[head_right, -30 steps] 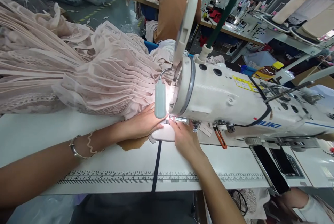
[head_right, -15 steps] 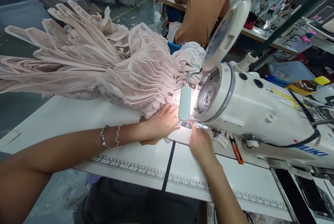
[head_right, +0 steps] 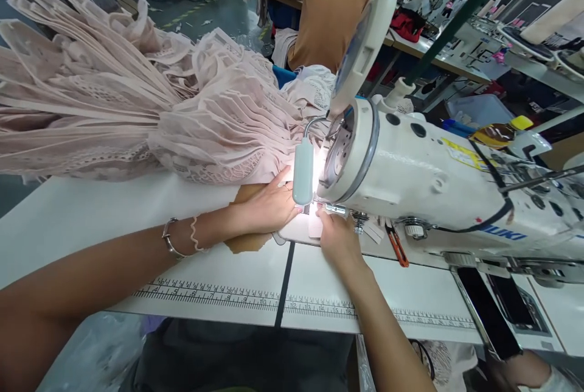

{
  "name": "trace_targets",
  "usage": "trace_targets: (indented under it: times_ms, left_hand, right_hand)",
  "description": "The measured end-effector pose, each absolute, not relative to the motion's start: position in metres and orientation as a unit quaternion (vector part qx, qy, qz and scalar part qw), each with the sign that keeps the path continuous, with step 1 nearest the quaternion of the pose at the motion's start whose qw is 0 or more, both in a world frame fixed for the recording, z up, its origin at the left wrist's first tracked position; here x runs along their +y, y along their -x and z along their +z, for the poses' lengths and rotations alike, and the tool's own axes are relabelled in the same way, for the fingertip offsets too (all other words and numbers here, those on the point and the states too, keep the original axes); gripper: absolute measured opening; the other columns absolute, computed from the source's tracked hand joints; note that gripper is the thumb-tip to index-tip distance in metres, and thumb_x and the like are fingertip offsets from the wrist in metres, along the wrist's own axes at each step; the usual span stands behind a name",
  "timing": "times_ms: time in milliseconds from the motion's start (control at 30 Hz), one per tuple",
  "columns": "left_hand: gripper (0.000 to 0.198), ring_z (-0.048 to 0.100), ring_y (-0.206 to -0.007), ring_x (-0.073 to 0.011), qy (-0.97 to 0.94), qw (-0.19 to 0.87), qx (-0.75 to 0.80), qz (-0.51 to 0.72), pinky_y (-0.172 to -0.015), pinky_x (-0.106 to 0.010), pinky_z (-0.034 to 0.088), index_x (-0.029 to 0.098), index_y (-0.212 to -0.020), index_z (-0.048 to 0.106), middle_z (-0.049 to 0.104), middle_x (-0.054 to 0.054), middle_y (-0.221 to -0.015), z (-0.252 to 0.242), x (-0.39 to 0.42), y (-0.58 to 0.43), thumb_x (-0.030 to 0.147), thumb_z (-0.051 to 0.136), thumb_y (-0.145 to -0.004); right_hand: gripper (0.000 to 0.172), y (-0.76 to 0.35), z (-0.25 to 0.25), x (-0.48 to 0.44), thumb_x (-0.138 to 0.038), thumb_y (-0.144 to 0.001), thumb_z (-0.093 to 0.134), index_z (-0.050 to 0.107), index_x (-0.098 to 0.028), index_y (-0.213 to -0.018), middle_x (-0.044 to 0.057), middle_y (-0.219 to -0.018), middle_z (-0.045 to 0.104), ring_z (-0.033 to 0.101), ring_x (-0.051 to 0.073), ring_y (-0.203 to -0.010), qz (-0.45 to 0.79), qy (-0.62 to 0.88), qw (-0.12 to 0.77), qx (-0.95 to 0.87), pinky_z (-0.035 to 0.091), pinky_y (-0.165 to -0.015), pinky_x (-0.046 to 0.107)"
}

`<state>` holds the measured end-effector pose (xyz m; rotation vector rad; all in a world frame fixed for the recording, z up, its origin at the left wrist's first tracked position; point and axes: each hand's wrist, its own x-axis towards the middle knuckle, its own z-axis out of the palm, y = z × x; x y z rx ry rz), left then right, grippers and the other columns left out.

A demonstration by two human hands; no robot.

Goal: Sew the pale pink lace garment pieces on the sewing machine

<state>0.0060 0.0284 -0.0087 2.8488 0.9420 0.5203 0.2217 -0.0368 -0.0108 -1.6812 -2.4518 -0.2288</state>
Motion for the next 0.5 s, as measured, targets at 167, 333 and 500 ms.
trace_targets:
  times_ms: [167,333,500]
  left_hand:
    - [0.028,0.058,-0.117,-0.0226,-0.938,0.079,0.302,0.152,-0.126,-0.051,-0.004,0.017,-0.104,0.061,0.070,-0.006,-0.107,-0.0069,0.0279,-0.0055,0.020,0.033,-0.101]
    - [0.027,0.057,-0.116,-0.0230,-0.935,0.093,0.311,0.144,-0.126,-0.052,-0.003,0.016,-0.105,0.059,0.069,-0.006,-0.107,-0.0043,0.0276,-0.0063,0.019,0.032,-0.100]
    - [0.030,0.059,-0.108,-0.0217,-0.938,0.067,0.303,0.154,-0.125,-0.052,0.004,0.018,-0.097,0.058,0.068,-0.004,-0.101,-0.0016,0.0258,-0.0056,0.017,0.029,-0.101]
  right_hand:
    - [0.045,-0.2180,-0.0161,-0.0391,0.000,-0.086,0.041,0.072,-0.017,-0.115,0.009,-0.086,0.072,0.064,0.022,-0.080,-0.121,0.541,0.131,-0.822,0.049,-0.082,0.035]
    - [0.047,-0.2192,-0.0176,-0.0415,-0.001,-0.085,0.044,0.074,-0.020,-0.116,0.011,-0.102,0.072,0.064,0.025,-0.100,-0.096,0.555,0.131,-0.816,0.051,-0.093,0.039]
    - [0.055,-0.2220,-0.0155,-0.0438,-0.003,-0.084,0.046,0.069,-0.023,-0.129,0.012,-0.111,0.071,0.063,0.028,-0.105,-0.046,0.580,0.076,-0.810,0.054,-0.093,0.042]
